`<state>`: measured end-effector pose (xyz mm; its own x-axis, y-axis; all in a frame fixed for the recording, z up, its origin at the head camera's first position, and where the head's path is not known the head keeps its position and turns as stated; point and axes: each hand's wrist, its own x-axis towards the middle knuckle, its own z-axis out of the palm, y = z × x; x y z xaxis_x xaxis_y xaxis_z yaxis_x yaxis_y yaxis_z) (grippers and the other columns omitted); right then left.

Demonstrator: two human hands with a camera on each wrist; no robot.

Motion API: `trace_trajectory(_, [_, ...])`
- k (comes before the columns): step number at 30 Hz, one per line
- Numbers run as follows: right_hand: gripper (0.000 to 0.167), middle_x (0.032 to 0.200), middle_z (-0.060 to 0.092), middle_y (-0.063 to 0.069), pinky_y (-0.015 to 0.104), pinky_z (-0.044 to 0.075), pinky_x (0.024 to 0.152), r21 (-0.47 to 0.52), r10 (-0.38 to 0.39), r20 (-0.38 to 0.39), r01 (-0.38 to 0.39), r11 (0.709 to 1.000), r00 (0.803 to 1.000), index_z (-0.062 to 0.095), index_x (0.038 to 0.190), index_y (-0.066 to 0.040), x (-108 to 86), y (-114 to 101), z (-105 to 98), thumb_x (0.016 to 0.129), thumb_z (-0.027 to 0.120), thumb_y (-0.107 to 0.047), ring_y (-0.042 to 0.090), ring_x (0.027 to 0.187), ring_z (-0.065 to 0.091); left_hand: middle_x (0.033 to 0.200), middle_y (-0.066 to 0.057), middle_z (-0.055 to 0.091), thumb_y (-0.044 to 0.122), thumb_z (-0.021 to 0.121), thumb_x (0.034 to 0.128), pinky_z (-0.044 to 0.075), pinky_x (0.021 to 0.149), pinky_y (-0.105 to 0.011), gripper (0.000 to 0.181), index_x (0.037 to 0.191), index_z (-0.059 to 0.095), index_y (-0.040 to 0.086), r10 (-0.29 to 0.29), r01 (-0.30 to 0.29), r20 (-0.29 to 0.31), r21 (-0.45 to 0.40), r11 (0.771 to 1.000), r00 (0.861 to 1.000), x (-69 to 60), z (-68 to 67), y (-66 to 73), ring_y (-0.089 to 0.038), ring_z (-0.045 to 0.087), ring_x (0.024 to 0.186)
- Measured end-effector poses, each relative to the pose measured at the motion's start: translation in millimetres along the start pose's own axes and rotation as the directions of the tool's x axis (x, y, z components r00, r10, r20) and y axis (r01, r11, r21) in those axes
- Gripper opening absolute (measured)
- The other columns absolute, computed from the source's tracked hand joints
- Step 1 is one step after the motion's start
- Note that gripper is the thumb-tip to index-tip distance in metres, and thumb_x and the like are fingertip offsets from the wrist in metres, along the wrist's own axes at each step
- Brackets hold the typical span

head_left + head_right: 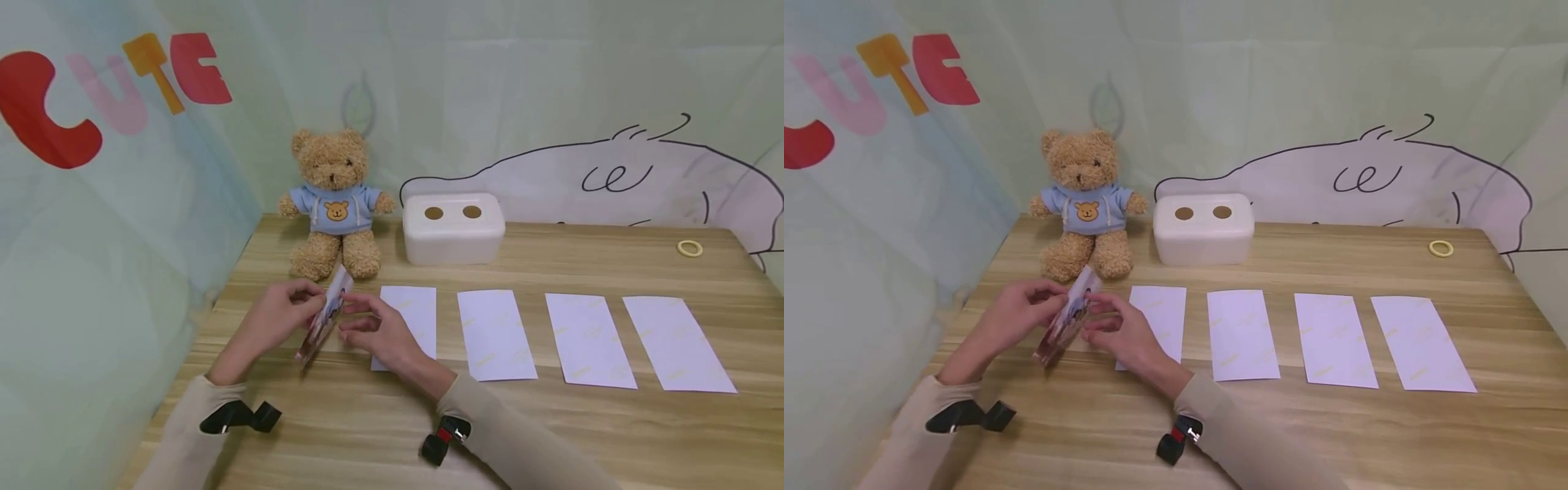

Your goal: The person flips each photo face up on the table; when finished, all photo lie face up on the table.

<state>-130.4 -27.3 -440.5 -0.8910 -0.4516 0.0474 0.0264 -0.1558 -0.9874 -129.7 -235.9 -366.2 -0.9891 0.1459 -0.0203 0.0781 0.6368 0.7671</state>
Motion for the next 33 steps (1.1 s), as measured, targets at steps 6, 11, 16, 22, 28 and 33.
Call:
trace_trajectory(6, [0.054,0.132,0.064,0.021,0.034,0.06,0.089,-0.022,-0.01,-0.01,0.01,1.0,1.0,0.059,0.146,-0.003,-1.4,1,-1,0.094,0.074,0.006,0.033,0.111,0.072,0.088,-0.009,0.076,0.01,0.066,0.1006,0.058,0.063,-0.031,0.017,0.107,0.077,-0.001,0.048,-0.046,-0.051,0.035,0.998,0.998,-0.6,-9.0,-0.9,-0.017,0.069,0.069])
trace_trajectory(11, [0.051,0.129,0.065,0.021,0.031,0.059,0.088,-0.073,-0.037,-0.048,0.034,0.997,0.998,0.062,0.142,-0.001,-1.7,2,-1,0.094,0.074,0.005,0.032,0.111,0.072,0.093,-0.013,0.075,0.007,0.065,0.1009,0.06,0.064,-0.032,0.019,0.112,0.073,-0.006,0.04,-0.041,-0.039,-0.021,0.999,0.998,0.3,-12.8,-3.4,-0.019,0.071,0.073])
trace_trajectory(16, [0.045,0.121,0.067,0.015,0.029,0.057,0.089,-0.19,-0.068,-0.124,0.044,0.981,0.99,0.067,0.136,-0.002,-0.9,3,-2,0.092,0.077,0.003,0.026,0.104,0.071,0.095,-0.014,0.074,0.007,0.064,0.1016,0.062,0.067,-0.035,0.022,0.118,0.068,-0.008,0.018,-0.02,-0.03,-0.091,0.996,0.999,1.0,-19.4,-8.4,-0.018,0.07,0.076])
trace_trajectory(22, [0.043,0.116,0.061,0.015,0.031,0.057,0.086,-0.291,-0.096,-0.196,0.036,0.956,0.976,0.069,0.13,-0.002,-1.4,0,-6,0.089,0.08,-0.001,0.022,0.096,0.068,0.098,-0.012,0.072,0.01,0.064,0.1027,0.062,0.07,-0.032,0.029,0.125,0.064,-0.008,-0.033,0.031,-0.009,-0.168,0.985,0.999,0.9,-26.5,-13.3,-0.015,0.069,0.08])
trace_trajectory(28, [0.042,0.118,0.063,0.019,0.03,0.057,0.081,-0.309,-0.111,-0.212,0.041,0.95,0.971,0.069,0.131,-0.003,0.3,0,-9,0.09,0.08,-0.005,0.023,0.095,0.067,0.1,-0.01,0.072,0.01,0.064,0.1042,0.062,0.072,-0.032,0.033,0.13,0.06,-0.009,-0.055,0.06,0.026,-0.237,0.97,0.998,3.2,-29.8,-18.1,-0.015,0.069,0.081])
trace_trajectory(33, [0.043,0.119,0.067,0.016,0.029,0.057,0.077,-0.282,-0.092,-0.212,0.029,0.959,0.973,0.067,0.133,-0.004,0.6,0,-9,0.092,0.078,-0.002,0.021,0.095,0.068,0.101,-0.01,0.071,0.008,0.063,0.1042,0.062,0.072,-0.032,0.036,0.133,0.057,-0.012,-0.071,0.081,0.047,-0.272,0.959,0.996,4.8,-30.8,-21.2,-0.014,0.069,0.082])
